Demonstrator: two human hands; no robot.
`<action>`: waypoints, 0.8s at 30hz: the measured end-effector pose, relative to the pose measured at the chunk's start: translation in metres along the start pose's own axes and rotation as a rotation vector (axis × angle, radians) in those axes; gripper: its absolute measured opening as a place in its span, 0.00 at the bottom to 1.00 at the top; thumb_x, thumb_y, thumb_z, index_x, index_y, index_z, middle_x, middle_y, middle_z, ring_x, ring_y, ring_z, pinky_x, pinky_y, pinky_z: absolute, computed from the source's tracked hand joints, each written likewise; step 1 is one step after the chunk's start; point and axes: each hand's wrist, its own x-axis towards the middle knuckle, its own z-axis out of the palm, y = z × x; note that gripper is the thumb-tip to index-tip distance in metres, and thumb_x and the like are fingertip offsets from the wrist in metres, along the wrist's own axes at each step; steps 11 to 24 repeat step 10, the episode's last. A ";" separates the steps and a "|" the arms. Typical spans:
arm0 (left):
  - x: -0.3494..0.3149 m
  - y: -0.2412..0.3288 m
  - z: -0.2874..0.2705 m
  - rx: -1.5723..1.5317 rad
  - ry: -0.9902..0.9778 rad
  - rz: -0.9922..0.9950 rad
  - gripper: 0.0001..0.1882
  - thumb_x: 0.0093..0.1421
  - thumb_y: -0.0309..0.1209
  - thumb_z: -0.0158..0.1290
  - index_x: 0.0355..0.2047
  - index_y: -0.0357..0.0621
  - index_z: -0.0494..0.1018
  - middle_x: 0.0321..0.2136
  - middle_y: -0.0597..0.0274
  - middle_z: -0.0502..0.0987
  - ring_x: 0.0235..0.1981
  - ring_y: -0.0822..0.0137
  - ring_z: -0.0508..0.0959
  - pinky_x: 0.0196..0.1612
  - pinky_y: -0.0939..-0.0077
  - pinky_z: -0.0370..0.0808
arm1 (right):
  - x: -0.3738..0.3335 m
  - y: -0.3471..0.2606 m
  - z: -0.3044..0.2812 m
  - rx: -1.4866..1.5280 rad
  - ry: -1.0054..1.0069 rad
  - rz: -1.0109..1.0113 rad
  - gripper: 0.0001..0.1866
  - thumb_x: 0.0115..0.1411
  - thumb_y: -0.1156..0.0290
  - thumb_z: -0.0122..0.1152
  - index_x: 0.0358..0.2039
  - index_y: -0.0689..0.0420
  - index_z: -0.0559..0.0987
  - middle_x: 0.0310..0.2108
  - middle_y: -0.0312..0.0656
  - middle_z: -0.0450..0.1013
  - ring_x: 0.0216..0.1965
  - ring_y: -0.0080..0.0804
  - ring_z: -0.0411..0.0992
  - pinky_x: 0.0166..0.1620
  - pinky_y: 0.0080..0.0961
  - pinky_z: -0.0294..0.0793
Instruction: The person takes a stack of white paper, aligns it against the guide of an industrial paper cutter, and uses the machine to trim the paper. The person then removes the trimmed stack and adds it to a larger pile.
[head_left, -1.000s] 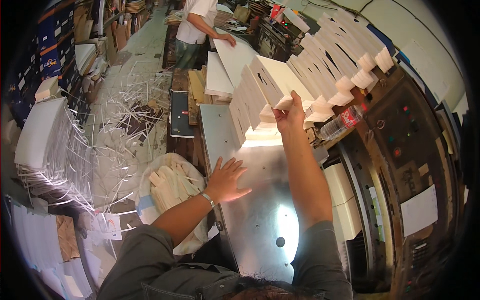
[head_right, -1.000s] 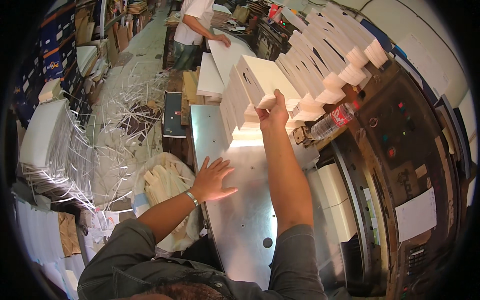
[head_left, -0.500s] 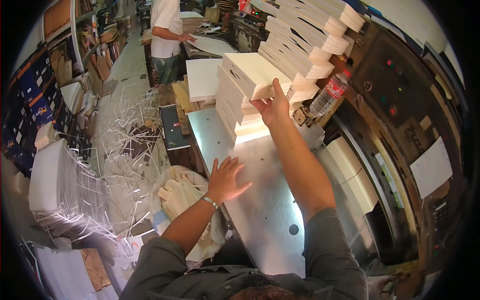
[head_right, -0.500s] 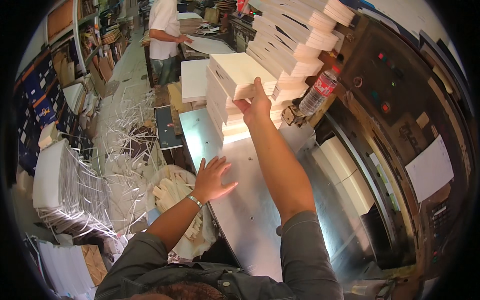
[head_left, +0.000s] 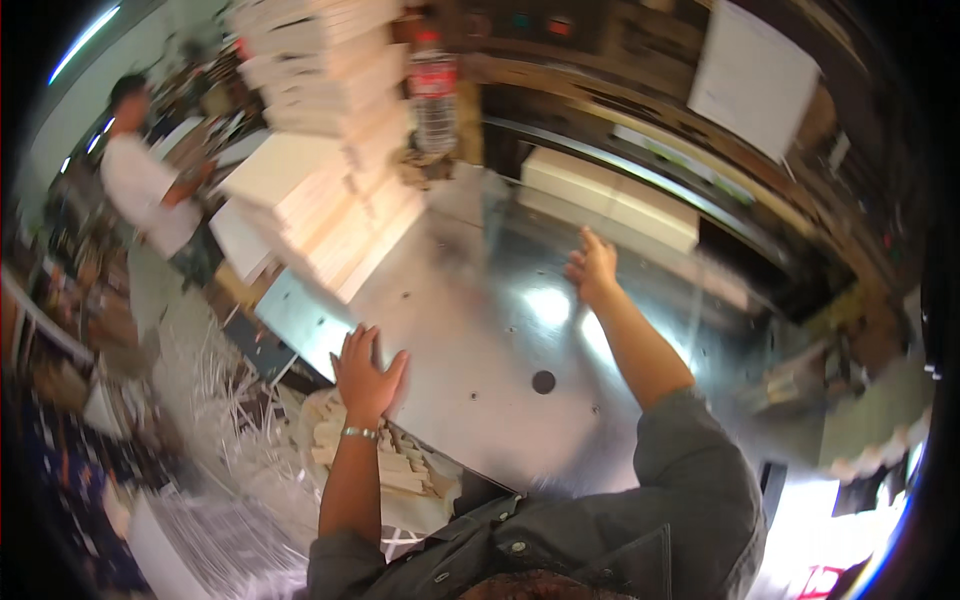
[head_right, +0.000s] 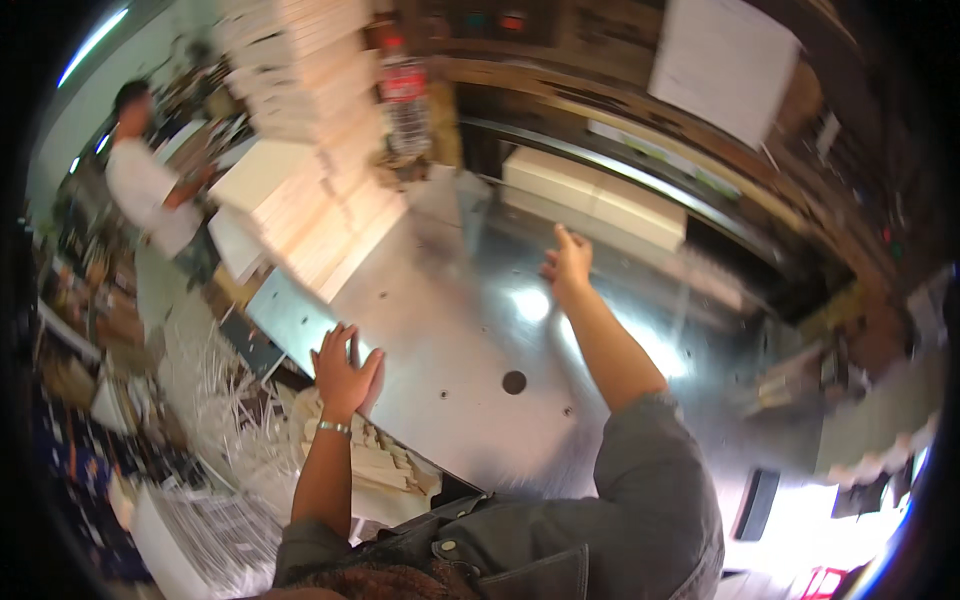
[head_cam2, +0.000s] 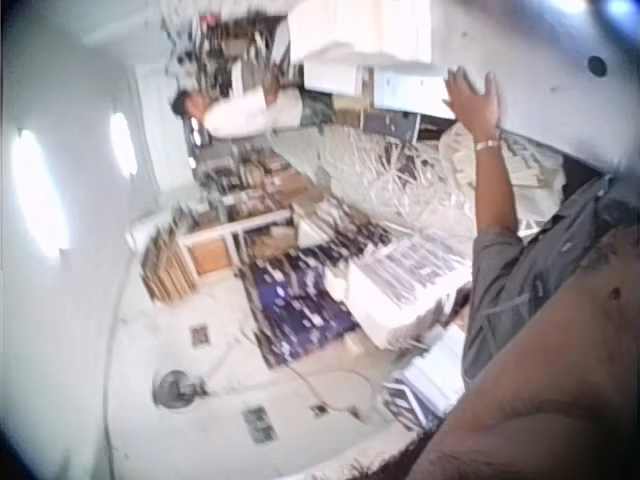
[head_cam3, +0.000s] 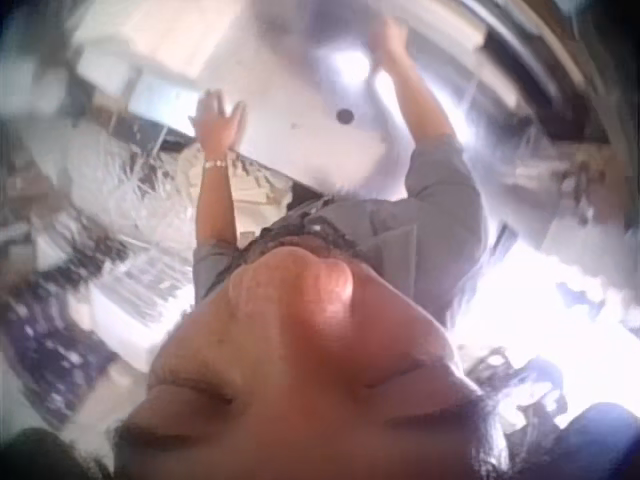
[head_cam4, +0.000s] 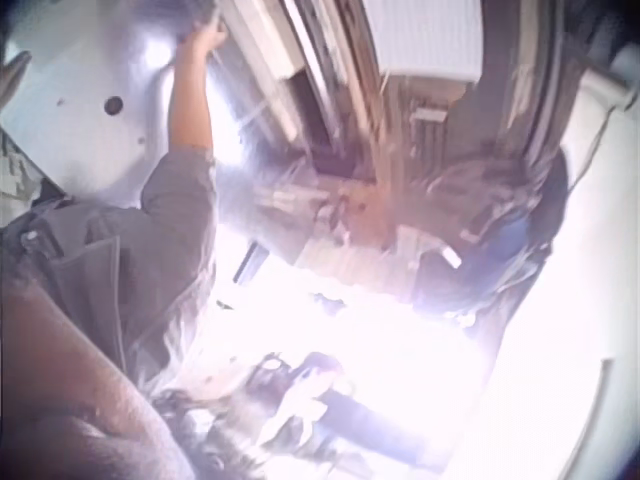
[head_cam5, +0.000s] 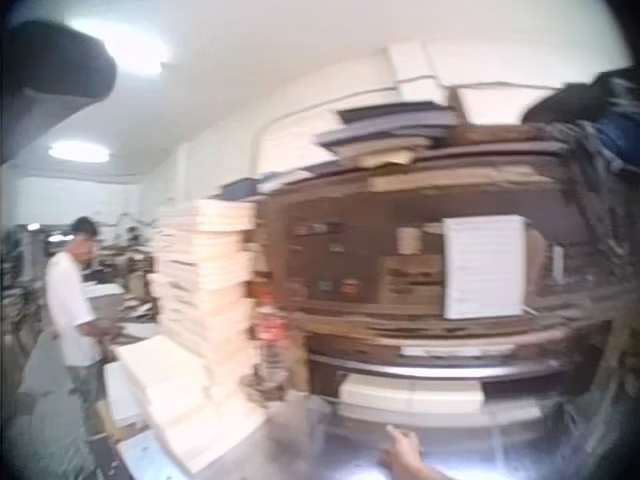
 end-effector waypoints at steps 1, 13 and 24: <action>0.002 0.001 0.002 0.019 0.000 0.001 0.36 0.53 0.53 0.63 0.59 0.50 0.71 0.65 0.54 0.67 0.69 0.51 0.61 0.71 0.40 0.46 | 0.027 -0.005 -0.032 -0.042 0.151 -0.045 0.46 0.56 0.49 0.71 0.68 0.51 0.58 0.57 0.49 0.64 0.49 0.45 0.71 0.39 0.43 0.79; 0.006 0.000 0.000 0.094 -0.116 -0.032 0.37 0.55 0.50 0.63 0.63 0.51 0.68 0.68 0.53 0.64 0.72 0.50 0.56 0.72 0.39 0.41 | 0.083 -0.118 -0.174 -0.490 0.303 -0.036 0.56 0.53 0.52 0.72 0.73 0.54 0.48 0.68 0.56 0.58 0.59 0.53 0.69 0.37 0.50 0.82; 0.006 0.000 0.000 0.094 -0.116 -0.032 0.37 0.55 0.50 0.63 0.63 0.51 0.68 0.68 0.53 0.64 0.72 0.50 0.56 0.72 0.39 0.41 | 0.083 -0.118 -0.174 -0.490 0.303 -0.036 0.56 0.53 0.52 0.72 0.73 0.54 0.48 0.68 0.56 0.58 0.59 0.53 0.69 0.37 0.50 0.82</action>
